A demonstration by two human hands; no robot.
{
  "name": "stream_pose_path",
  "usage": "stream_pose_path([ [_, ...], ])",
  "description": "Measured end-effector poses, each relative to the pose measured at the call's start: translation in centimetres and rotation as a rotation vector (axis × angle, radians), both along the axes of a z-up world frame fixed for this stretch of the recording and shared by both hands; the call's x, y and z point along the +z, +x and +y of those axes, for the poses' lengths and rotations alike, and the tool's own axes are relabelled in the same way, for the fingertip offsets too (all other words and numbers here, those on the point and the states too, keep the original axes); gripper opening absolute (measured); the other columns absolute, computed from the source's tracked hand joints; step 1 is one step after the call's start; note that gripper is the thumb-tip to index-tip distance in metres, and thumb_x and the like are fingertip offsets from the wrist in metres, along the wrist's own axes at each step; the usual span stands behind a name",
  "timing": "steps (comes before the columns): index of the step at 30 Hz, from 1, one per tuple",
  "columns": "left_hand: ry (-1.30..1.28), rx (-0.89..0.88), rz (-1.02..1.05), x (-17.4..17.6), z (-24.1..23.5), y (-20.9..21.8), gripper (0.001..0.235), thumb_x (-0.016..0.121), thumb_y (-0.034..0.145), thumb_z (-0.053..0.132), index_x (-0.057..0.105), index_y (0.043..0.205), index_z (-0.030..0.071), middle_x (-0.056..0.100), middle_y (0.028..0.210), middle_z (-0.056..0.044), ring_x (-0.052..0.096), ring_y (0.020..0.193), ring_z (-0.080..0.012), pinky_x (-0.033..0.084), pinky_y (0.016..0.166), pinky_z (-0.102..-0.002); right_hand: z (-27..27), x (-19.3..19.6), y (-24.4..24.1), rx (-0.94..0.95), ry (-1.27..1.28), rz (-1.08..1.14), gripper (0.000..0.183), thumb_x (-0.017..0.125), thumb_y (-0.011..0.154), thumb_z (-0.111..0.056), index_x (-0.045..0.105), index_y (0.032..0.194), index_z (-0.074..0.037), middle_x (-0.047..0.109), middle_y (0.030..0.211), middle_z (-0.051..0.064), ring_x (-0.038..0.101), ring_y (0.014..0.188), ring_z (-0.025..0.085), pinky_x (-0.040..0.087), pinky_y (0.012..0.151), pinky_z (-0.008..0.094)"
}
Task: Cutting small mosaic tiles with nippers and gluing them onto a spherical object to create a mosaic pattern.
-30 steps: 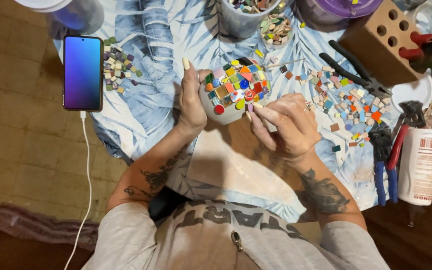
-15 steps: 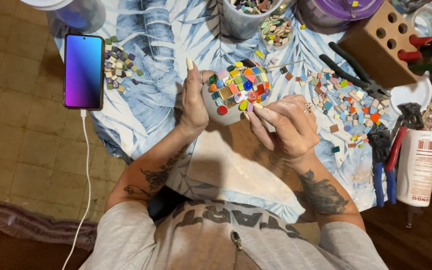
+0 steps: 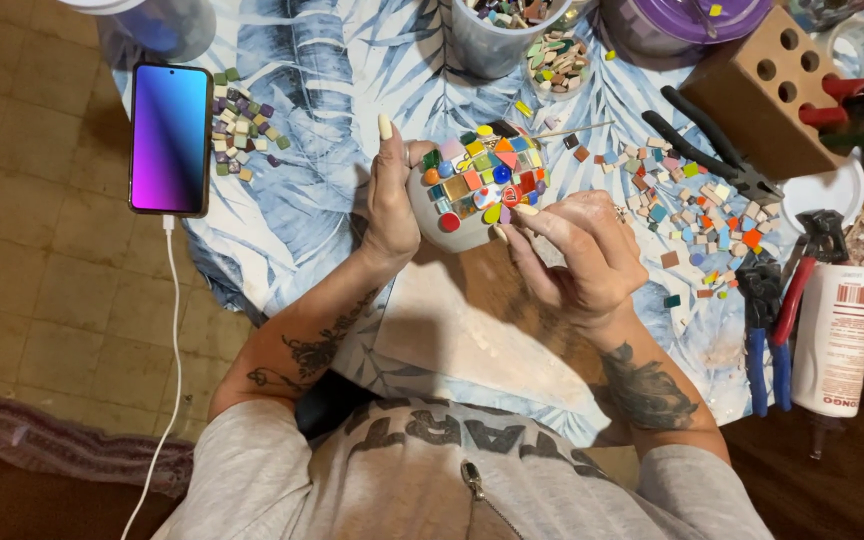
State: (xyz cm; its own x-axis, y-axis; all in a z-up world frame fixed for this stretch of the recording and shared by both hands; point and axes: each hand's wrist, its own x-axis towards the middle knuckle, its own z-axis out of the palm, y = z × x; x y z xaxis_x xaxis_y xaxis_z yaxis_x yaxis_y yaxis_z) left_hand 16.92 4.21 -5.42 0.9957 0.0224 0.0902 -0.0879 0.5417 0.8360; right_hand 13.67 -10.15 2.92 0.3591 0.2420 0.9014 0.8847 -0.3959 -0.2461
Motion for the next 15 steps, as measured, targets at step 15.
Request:
stream_pose_path([
  [15,0.015,0.000,-0.006,-1.0,-0.1,0.2,0.058,0.018,0.089,0.044,0.043,0.050,0.009,0.038,0.040,-0.002,0.041,0.033,-0.0074,0.033,0.038,-0.014,-0.1,-0.2,0.2,-0.087,-0.082,-0.093,0.013,0.067,0.075,-0.006,0.064,0.064,0.000,0.052,0.058,0.011,0.047,0.046,0.025,0.042,0.049,0.037],
])
